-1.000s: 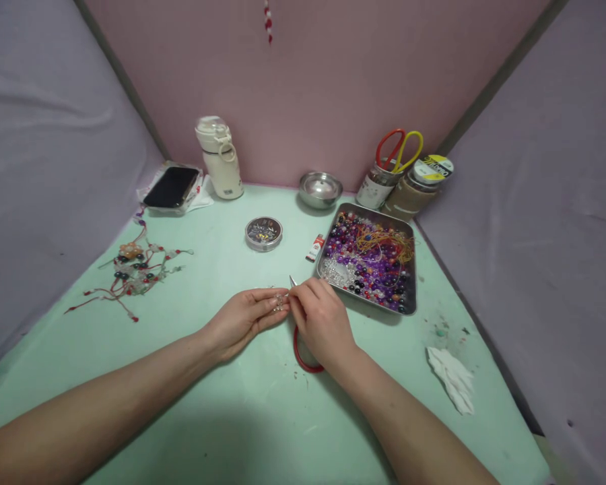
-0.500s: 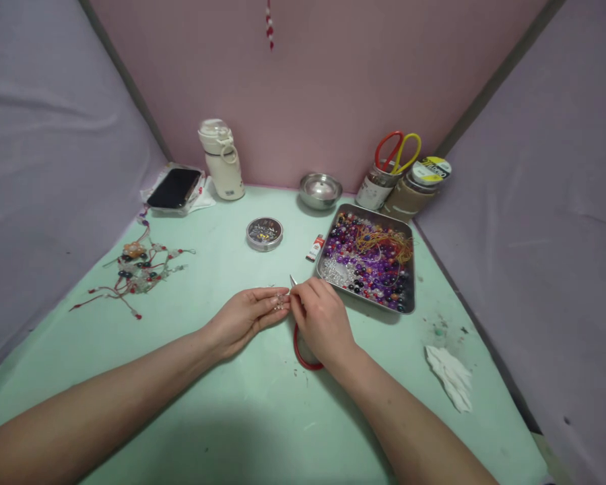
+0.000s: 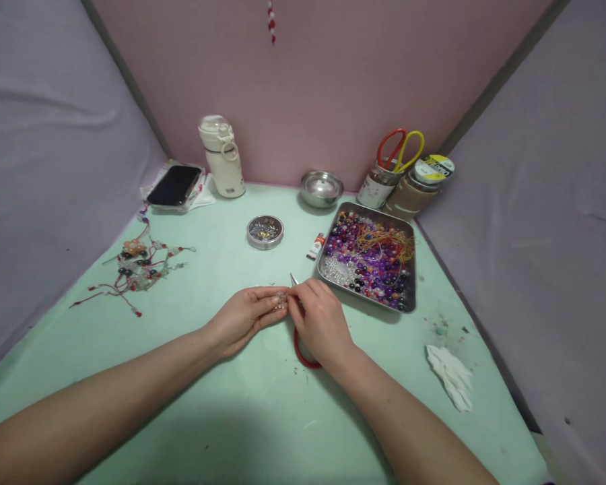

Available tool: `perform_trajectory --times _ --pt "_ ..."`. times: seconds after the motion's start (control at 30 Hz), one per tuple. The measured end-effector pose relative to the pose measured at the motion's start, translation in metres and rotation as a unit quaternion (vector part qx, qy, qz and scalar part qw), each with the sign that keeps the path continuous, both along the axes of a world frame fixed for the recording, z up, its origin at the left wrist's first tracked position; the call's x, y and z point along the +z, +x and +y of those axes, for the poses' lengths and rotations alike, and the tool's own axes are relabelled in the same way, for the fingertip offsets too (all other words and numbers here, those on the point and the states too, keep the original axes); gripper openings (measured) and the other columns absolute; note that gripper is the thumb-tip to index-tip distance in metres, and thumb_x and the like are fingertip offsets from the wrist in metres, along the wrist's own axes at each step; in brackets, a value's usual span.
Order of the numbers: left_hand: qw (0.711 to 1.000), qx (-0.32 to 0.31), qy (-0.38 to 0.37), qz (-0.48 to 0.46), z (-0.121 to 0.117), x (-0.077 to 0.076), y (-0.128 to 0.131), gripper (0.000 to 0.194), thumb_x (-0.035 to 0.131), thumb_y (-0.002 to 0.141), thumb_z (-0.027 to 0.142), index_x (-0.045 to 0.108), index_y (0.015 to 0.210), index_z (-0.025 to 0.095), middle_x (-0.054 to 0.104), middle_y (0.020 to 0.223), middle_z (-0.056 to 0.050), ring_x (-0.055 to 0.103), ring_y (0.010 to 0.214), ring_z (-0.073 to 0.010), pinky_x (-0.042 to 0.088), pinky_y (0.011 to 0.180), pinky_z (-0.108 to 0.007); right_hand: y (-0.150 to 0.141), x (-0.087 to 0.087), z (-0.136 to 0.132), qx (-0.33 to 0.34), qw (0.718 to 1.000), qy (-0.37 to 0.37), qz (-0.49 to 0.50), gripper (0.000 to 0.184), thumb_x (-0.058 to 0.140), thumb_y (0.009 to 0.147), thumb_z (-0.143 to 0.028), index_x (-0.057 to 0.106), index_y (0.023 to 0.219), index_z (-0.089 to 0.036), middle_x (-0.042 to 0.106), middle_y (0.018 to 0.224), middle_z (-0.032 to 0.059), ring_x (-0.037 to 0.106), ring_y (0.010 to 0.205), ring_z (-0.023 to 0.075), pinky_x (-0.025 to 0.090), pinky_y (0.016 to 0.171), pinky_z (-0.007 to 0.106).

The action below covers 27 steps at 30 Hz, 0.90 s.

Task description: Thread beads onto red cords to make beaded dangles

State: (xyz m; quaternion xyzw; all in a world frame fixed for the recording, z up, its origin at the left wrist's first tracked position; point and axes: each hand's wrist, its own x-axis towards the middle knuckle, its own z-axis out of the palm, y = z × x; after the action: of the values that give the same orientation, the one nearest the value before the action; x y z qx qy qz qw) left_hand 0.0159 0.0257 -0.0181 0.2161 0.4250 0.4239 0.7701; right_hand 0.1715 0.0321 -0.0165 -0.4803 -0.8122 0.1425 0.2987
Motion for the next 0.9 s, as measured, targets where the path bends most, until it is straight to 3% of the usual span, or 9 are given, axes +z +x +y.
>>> perform_trajectory --times 0.47,0.7,0.9 --pt "0.999 -0.024 0.023 0.004 -0.0015 -0.0010 -0.0018 0.014 0.066 0.078 0.016 0.069 0.090 0.011 0.069 0.096 -0.010 0.063 0.094 -0.0143 0.046 0.098 -0.031 0.0004 -0.0001 0.0002 0.012 0.995 -0.073 0.072 0.010 0.051 0.089 -0.020 0.060 0.085 -0.021 0.063 0.082 0.0023 0.057 0.079 0.0163 0.043 0.072 0.029" --pt "1.000 0.001 0.011 0.006 -0.0015 -0.0033 -0.0020 0.012 0.067 0.078 0.016 0.062 0.088 0.012 0.067 0.085 -0.006 0.064 0.083 -0.0114 0.050 0.092 -0.031 -0.0004 0.0024 0.0005 -0.001 0.994 -0.073 0.078 0.011 0.052 0.087 -0.020 0.060 0.081 -0.020 0.061 0.077 0.0018 0.055 0.072 0.0154 0.042 0.068 0.028" --pt "1.000 0.009 0.016 0.005 -0.0019 -0.0054 -0.0021 0.013 0.068 0.077 0.016 0.061 0.087 0.012 0.067 0.087 -0.007 0.065 0.086 -0.0125 0.050 0.093 -0.031 -0.0003 0.0029 0.0001 -0.028 0.995 -0.056 0.072 0.010 0.052 0.085 -0.017 0.058 0.077 -0.020 0.060 0.074 0.0011 0.055 0.070 0.0148 0.042 0.067 0.028"
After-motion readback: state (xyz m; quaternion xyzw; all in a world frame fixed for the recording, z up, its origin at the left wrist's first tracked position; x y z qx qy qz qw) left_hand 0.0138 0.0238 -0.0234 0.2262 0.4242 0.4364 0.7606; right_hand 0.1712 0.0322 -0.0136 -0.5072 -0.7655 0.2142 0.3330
